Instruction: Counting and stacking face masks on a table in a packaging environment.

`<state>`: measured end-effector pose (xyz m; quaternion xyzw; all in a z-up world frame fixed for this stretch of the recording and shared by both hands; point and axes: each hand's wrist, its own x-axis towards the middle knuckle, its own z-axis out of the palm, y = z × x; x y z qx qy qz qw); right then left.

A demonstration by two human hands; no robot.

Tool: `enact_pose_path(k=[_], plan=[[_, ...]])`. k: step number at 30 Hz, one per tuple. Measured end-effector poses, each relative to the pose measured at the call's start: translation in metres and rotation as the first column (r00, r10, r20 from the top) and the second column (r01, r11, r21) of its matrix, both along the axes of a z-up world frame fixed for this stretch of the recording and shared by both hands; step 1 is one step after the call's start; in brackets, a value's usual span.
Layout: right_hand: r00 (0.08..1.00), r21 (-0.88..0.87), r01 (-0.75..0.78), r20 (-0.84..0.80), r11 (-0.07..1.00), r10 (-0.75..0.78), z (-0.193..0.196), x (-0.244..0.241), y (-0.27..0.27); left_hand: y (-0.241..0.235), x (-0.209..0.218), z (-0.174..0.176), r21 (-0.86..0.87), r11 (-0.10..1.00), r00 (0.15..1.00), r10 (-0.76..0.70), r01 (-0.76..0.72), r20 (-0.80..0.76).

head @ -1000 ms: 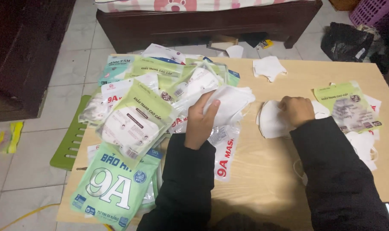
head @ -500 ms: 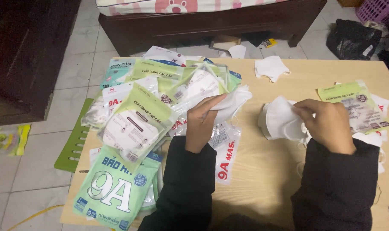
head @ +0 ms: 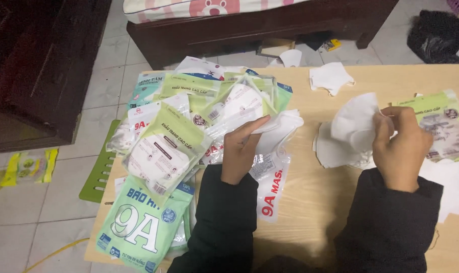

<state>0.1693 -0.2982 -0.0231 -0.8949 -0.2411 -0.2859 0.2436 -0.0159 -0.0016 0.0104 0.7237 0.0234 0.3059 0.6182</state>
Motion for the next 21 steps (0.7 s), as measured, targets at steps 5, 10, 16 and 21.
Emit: enact_pose_path(k=[5,10,16,21], plan=[[0.999,-0.057,-0.028,-0.046,0.998,0.025,0.015,-0.004,-0.004,-0.001,0.001,0.0,-0.029,1.0,0.999,-0.001,0.0,-0.036],[0.986,0.198,-0.087,-0.126,0.976,0.113,0.02,-0.002,-0.008,-0.005,0.001,0.008,-0.05,0.998,0.988,0.028,-0.036,-0.15],[0.834,0.648,-0.041,-0.397,0.761,0.383,0.029,-0.001,0.002,-0.006,0.002,0.012,-0.096,0.992,0.974,0.061,-0.083,-0.218],[0.792,0.787,0.049,-0.406,0.616,0.455,0.051,-0.025,0.014,-0.004,0.005,0.003,-0.051,0.99,0.964,0.113,-0.129,-0.24]])
